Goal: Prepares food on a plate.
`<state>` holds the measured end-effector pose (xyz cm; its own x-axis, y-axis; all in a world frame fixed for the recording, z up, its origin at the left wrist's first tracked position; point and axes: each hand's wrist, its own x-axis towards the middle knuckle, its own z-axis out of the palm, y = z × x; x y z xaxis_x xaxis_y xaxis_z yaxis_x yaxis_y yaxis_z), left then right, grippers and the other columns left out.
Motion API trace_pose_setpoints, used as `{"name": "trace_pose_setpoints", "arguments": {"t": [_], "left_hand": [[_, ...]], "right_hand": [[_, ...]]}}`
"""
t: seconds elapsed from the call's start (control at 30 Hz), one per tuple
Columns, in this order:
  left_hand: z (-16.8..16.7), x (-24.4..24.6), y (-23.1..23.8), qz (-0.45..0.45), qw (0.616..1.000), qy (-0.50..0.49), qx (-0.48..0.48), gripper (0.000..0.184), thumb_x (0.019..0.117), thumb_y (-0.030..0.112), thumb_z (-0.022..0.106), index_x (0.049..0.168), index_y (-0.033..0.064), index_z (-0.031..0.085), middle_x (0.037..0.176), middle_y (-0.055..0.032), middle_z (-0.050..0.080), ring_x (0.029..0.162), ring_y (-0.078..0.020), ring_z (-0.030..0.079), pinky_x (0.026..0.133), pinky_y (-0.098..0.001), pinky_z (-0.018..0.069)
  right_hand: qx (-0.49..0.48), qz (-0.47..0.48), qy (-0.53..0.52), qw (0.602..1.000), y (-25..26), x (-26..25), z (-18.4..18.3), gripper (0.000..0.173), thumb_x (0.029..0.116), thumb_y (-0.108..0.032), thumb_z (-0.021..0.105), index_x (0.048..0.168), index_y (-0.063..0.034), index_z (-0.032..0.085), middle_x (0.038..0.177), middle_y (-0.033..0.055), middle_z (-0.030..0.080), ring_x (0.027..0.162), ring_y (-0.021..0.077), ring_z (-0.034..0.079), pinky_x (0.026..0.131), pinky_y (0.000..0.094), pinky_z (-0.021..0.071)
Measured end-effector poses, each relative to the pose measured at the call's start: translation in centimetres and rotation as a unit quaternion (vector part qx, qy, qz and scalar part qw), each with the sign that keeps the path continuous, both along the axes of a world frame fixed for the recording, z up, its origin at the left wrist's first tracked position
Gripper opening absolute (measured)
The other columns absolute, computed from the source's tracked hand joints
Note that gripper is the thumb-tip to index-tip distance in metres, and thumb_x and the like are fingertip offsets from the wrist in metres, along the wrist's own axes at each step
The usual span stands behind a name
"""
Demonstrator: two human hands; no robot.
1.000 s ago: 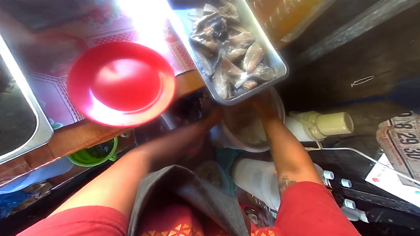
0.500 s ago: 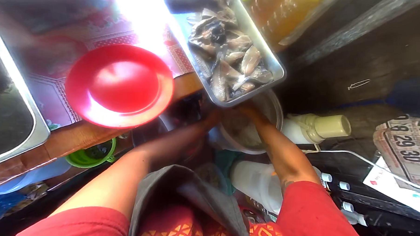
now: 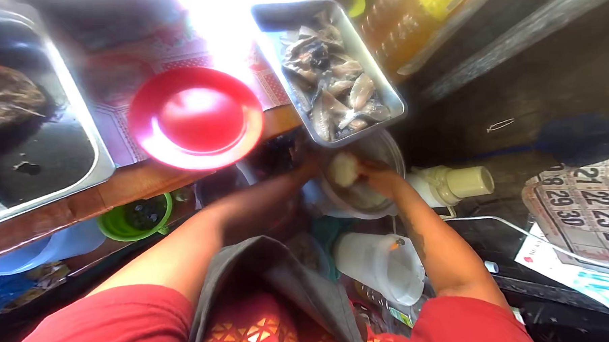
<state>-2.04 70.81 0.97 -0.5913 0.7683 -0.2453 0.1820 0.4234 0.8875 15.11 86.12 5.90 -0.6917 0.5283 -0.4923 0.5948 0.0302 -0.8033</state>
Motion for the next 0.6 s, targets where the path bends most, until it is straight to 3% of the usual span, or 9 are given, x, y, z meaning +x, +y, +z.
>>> {"name": "trace_pose_setpoints", "arguments": {"t": [0.1,0.13,0.2,0.3,0.37,0.43,0.5,0.53,0.6], "left_hand": [[1.5,0.0,-5.6,0.023,0.980,-0.169,0.100,0.052,0.1101,0.037,0.044,0.149,0.0031,0.046,0.143,-0.0204,0.056,0.131,-0.0295,0.055,0.111,-0.0489,0.0448],[1.2,-0.1,-8.2,0.008,0.972,-0.208,0.110,0.050,0.1089,0.040,0.047,0.145,0.0057,0.051,0.136,-0.0171,0.061,0.122,-0.0256,0.060,0.103,-0.0472,0.0497],[0.3,-0.4,-13.6,-0.047,0.955,-0.277,0.092,0.041,0.1078,0.039,0.047,0.124,0.0067,0.066,0.109,-0.0076,0.070,0.097,-0.0156,0.066,0.087,-0.0378,0.0543],[-0.1,-1.4,-21.7,-0.134,0.910,-0.384,0.086,0.038,0.1090,0.032,0.043,0.123,0.0052,0.066,0.110,-0.0039,0.073,0.099,-0.0142,0.071,0.092,-0.0339,0.0577],[0.6,-2.2,-25.2,-0.160,0.895,-0.402,0.109,0.039,0.1091,0.028,0.040,0.125,0.0021,0.065,0.114,-0.0063,0.073,0.101,-0.0167,0.072,0.092,-0.0353,0.0586],[2.2,-3.2,-27.1,-0.167,0.886,-0.407,0.147,0.042,0.1104,0.026,0.035,0.129,0.0003,0.062,0.118,-0.0071,0.073,0.104,-0.0171,0.072,0.095,-0.0355,0.0584],[5.0,-3.8,-28.1,-0.125,0.888,-0.407,0.172,0.043,0.1105,0.026,0.032,0.132,0.0000,0.059,0.118,-0.0074,0.071,0.105,-0.0167,0.071,0.096,-0.0355,0.0575],[6.2,-4.0,-28.4,-0.097,0.889,-0.409,0.184,0.043,0.1103,0.026,0.033,0.134,0.0009,0.058,0.118,-0.0073,0.070,0.104,-0.0160,0.070,0.095,-0.0349,0.0572],[7.5,-4.7,-28.7,-0.036,0.877,-0.430,0.211,0.041,0.1111,0.026,0.033,0.134,0.0031,0.058,0.118,-0.0066,0.071,0.103,-0.0147,0.070,0.092,-0.0324,0.0569]], "right_hand": [[-0.064,-0.079,0.061,0.993,0.0,3.2,1.0,0.035,0.1078,-0.016,0.046,0.134,0.0059,0.053,0.116,0.0153,0.068,0.101,0.0207,0.070,0.091,0.0378,0.0601],[-0.068,-0.089,0.074,0.991,-0.6,4.3,1.6,0.035,0.1065,-0.018,0.046,0.131,0.0062,0.054,0.114,0.0149,0.068,0.101,0.0216,0.070,0.091,0.0391,0.0603],[-0.074,-0.097,0.101,0.987,-3.1,5.7,3.3,0.032,0.0999,-0.022,0.050,0.120,0.0008,0.059,0.102,0.0089,0.071,0.093,0.0189,0.071,0.087,0.0384,0.0616],[-0.134,-0.071,0.186,0.971,-8.5,4.8,5.4,0.024,0.0869,-0.036,0.074,0.097,-0.0142,0.073,0.090,0.0033,0.077,0.083,0.0154,0.074,0.080,0.0370,0.0640],[-0.170,-0.035,0.233,0.957,-12.6,2.3,6.9,0.023,0.0864,-0.042,0.077,0.095,-0.0204,0.076,0.091,0.0003,0.076,0.084,0.0124,0.074,0.080,0.0354,0.0632],[-0.194,-0.019,0.263,0.945,-16.3,-1.3,8.9,0.026,0.0908,-0.039,0.072,0.104,-0.0164,0.073,0.098,0.0043,0.076,0.091,0.0180,0.074,0.084,0.0409,0.0632],[-0.176,-0.007,0.268,0.947,-19.3,-5.5,11.2,0.024,0.0979,-0.029,0.056,0.110,-0.0117,0.068,0.099,0.0063,0.075,0.093,0.0211,0.074,0.087,0.0433,0.0626],[-0.138,0.004,0.262,0.955,-20.5,-7.7,12.2,0.024,0.0999,-0.025,0.048,0.108,-0.0112,0.065,0.094,0.0049,0.075,0.089,0.0196,0.074,0.086,0.0418,0.0626],[-0.019,0.046,0.248,0.967,-21.9,-11.8,13.2,0.019,0.1007,-0.020,0.049,0.100,-0.0088,0.064,0.088,0.0037,0.072,0.083,0.0176,0.072,0.083,0.0412,0.0625]]}}
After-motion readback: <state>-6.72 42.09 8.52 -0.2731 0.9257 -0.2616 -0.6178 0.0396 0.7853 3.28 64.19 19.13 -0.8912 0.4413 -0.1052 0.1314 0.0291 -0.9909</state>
